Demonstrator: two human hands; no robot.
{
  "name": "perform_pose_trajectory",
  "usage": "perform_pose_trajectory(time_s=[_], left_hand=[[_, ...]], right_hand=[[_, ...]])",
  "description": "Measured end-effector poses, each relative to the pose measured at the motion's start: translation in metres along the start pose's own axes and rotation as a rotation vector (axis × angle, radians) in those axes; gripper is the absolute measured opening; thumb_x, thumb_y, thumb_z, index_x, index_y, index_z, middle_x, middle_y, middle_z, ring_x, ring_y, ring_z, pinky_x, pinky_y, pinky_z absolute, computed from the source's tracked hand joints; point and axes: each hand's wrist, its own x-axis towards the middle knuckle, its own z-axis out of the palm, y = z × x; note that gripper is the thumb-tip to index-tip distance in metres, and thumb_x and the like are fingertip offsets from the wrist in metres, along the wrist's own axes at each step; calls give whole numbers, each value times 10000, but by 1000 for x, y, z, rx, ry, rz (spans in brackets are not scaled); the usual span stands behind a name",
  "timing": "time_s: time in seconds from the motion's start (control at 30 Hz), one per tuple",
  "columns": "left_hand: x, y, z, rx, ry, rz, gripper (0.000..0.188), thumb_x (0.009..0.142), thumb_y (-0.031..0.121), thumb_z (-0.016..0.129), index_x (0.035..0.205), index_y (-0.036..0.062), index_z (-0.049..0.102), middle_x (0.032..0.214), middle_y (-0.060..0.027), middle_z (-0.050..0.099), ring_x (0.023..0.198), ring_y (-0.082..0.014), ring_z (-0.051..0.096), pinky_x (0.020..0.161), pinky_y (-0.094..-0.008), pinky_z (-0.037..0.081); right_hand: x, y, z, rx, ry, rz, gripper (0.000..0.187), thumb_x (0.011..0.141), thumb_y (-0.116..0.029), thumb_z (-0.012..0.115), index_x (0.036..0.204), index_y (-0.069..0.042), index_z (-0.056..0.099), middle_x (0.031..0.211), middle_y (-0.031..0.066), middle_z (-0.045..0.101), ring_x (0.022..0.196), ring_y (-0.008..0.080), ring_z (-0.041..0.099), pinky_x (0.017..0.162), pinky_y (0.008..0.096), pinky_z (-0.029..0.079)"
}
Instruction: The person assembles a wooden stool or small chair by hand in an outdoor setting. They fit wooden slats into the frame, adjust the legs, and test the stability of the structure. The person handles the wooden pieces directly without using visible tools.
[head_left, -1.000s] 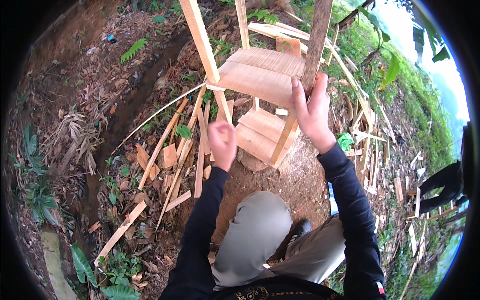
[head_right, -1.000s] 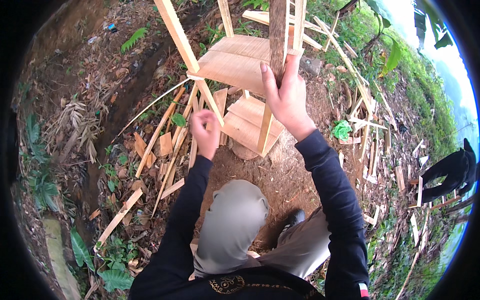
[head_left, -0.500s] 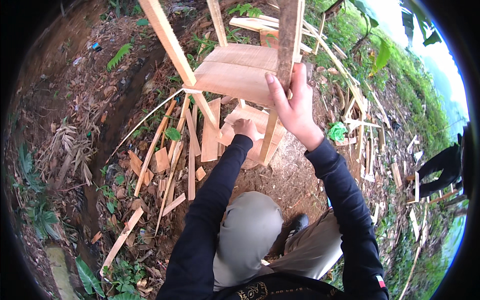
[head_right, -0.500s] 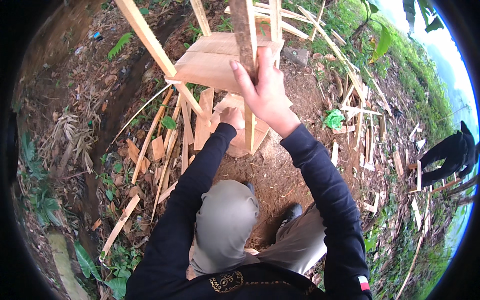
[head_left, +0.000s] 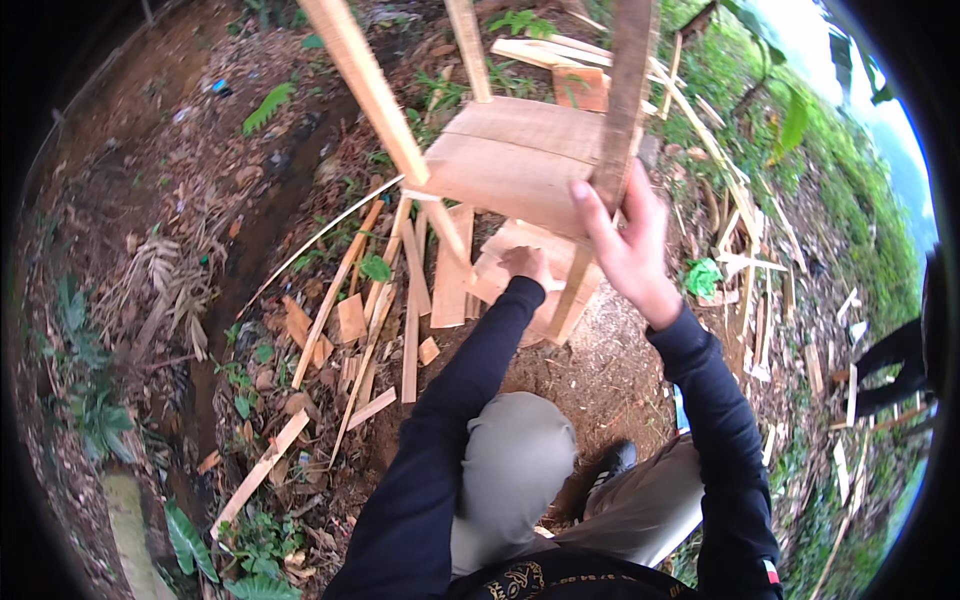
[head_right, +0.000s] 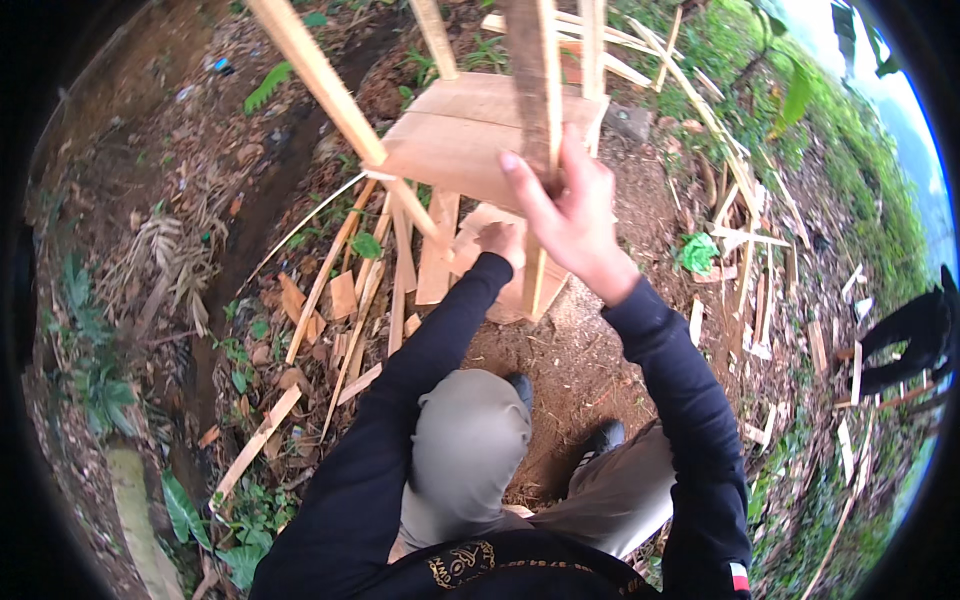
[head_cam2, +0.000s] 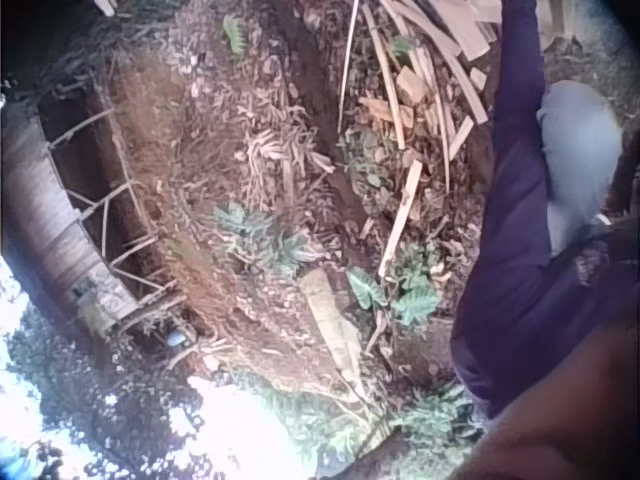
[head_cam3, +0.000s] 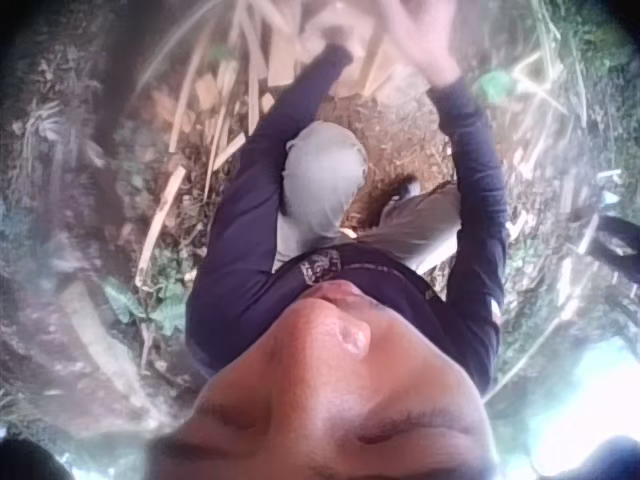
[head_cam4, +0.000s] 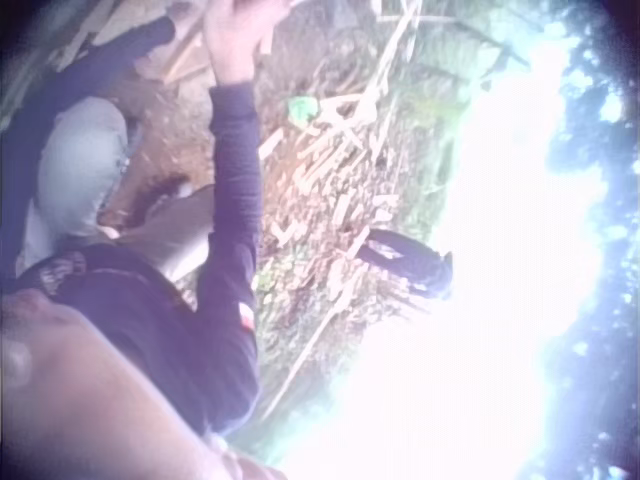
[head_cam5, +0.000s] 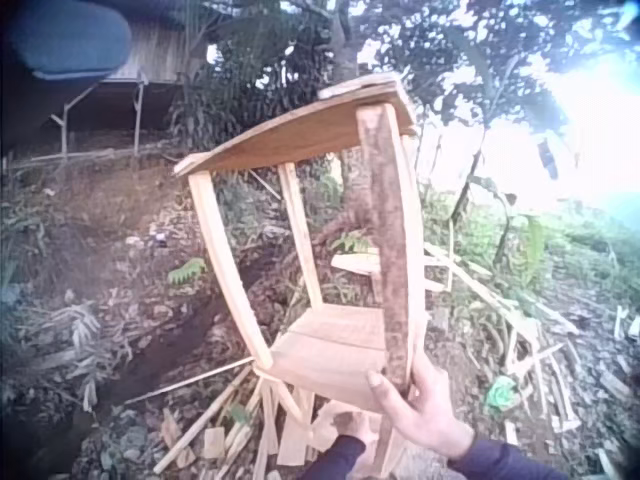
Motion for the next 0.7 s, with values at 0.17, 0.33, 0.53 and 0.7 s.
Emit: perform_pose_trajectory(time_s=[0.17,0.33,0.53,0.7], left_hand=[[-15,31,-11,115,-105,-17,1060,565,658,766,1311,-48,504,1298,-418,445,1186,-576,461,913,-704,408],[-16,32,0,58,1,-30,1099,561,642,779,1351,-48,452,1298,-459,398,1192,-613,422,912,-754,354],[-10,20,17,31,124,-28,1231,528,652,811,1389,-104,360,1314,-485,351,1227,-608,398,983,-719,322],[-11,26,24,29,64,-77,1256,553,606,829,1448,-62,254,1318,-484,343,1231,-612,384,963,-728,335]], right_hand=[[-21,16,-28,-84,-50,-198,380,898,-218,626,1152,35,498,1042,157,561,949,229,572,865,355,453],[-17,31,-38,32,146,46,385,1024,-336,325,1252,-44,433,1224,75,445,1180,191,425,1063,400,311],[-16,49,-26,-172,145,30,338,927,-156,546,1207,12,456,1210,173,444,1147,298,440,1004,391,371],[-23,57,-35,-382,59,-15,448,864,-129,645,1225,17,423,1210,193,426,1133,327,438,1003,413,368]])
